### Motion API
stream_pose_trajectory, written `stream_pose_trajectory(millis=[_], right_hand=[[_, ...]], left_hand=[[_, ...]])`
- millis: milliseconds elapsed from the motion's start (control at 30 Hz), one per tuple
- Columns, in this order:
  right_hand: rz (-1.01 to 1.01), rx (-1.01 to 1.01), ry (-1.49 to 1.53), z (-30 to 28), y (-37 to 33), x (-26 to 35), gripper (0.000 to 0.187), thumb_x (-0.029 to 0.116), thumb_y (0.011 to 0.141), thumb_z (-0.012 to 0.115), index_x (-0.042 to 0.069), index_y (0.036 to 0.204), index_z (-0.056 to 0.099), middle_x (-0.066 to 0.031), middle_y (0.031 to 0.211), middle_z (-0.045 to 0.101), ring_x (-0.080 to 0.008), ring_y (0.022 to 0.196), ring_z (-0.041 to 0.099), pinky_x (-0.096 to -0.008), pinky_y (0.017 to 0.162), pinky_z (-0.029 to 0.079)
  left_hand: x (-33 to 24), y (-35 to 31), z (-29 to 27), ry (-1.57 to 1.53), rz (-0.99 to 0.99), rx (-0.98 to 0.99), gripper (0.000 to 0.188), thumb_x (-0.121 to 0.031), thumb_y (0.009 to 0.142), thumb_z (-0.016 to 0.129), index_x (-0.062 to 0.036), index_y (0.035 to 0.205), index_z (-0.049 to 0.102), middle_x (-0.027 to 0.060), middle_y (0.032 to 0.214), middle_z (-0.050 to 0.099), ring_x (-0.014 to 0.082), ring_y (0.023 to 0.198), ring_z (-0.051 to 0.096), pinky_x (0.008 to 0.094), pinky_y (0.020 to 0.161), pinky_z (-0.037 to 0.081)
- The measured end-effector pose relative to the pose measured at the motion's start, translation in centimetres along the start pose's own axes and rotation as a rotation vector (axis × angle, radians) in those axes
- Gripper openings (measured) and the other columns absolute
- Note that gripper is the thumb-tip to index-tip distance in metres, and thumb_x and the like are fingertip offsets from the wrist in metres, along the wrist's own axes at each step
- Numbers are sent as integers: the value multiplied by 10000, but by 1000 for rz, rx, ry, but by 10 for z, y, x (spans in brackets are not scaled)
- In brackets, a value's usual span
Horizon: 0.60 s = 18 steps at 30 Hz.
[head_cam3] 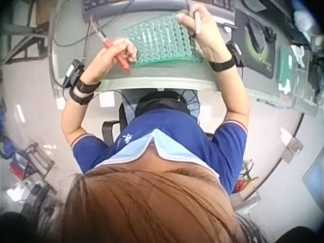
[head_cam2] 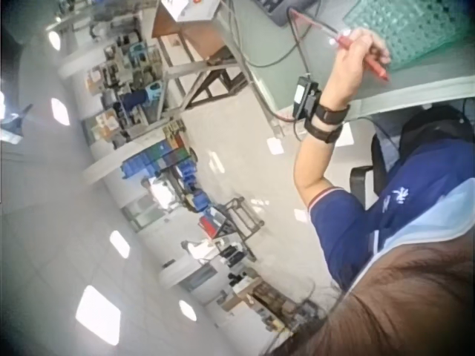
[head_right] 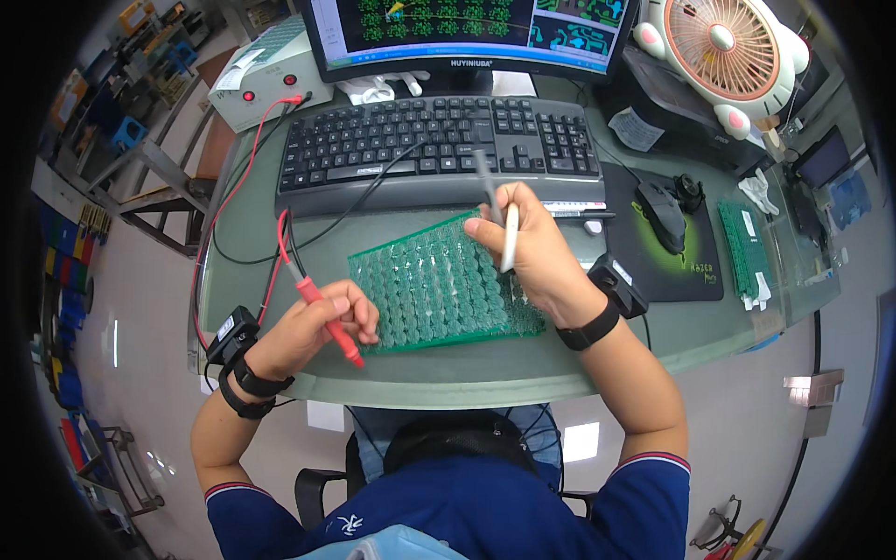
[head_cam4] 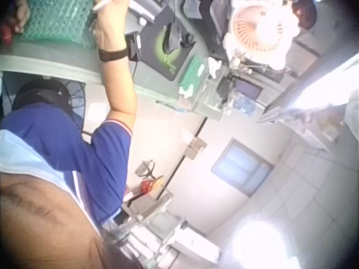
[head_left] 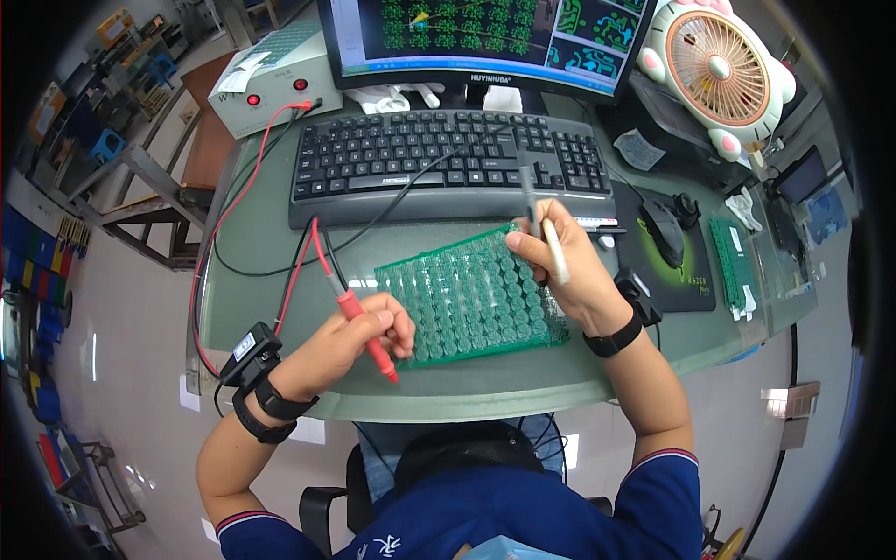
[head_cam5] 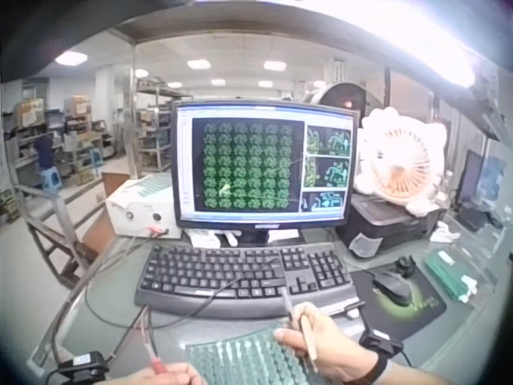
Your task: Testing a printed circuit board using a probe and monitoring test patterns on a screen.
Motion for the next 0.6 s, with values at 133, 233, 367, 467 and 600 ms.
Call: stream_pose_trajectory(millis=[133,233,367,467,600], right_hand=[[59,2,313,-5,0,-10,194,157,910,683,151,994,508,46,848,548,-35,691,515,-202,527,389],[44,-22,485,-5,-5,-1,166,141,925,662,150,1004,516,42,875,570,-29,744,540,-209,536,401],[-44,-71,552,-6,-7,2,145,122,943,633,146,1029,519,37,911,581,-47,795,562,-214,601,455],[-81,-68,580,-5,-11,9,149,128,944,635,146,1029,513,37,930,575,-56,828,558,-236,694,494],[-125,-104,559,-7,-13,9,153,135,943,639,148,1013,504,33,923,555,-59,856,551,-240,724,494]], left_hand=[[-17,-13,-8,-179,-6,-169,368,-389,1048,352,-60,1157,478,72,823,586,111,624,553,290,650,499],[-32,-16,-22,-60,271,-581,413,-346,1065,350,-103,1399,362,31,756,521,31,447,378,212,453,417],[-67,-12,-8,-236,699,-570,482,-288,999,556,-159,1425,373,27,906,485,59,684,488,211,485,429],[-73,-6,-11,-116,765,-73,372,-279,936,655,-50,1209,547,69,948,492,121,745,531,251,610,477],[-95,7,7,-36,779,30,292,-252,917,690,-16,1045,576,81,931,491,149,685,604,248,557,482]])
Point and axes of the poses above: each hand's wrist, its own y-axis towards the middle knuckle, its own z-axis out of the palm, x = y × z, the point moved 1 cm from there along y, towards the middle knuckle
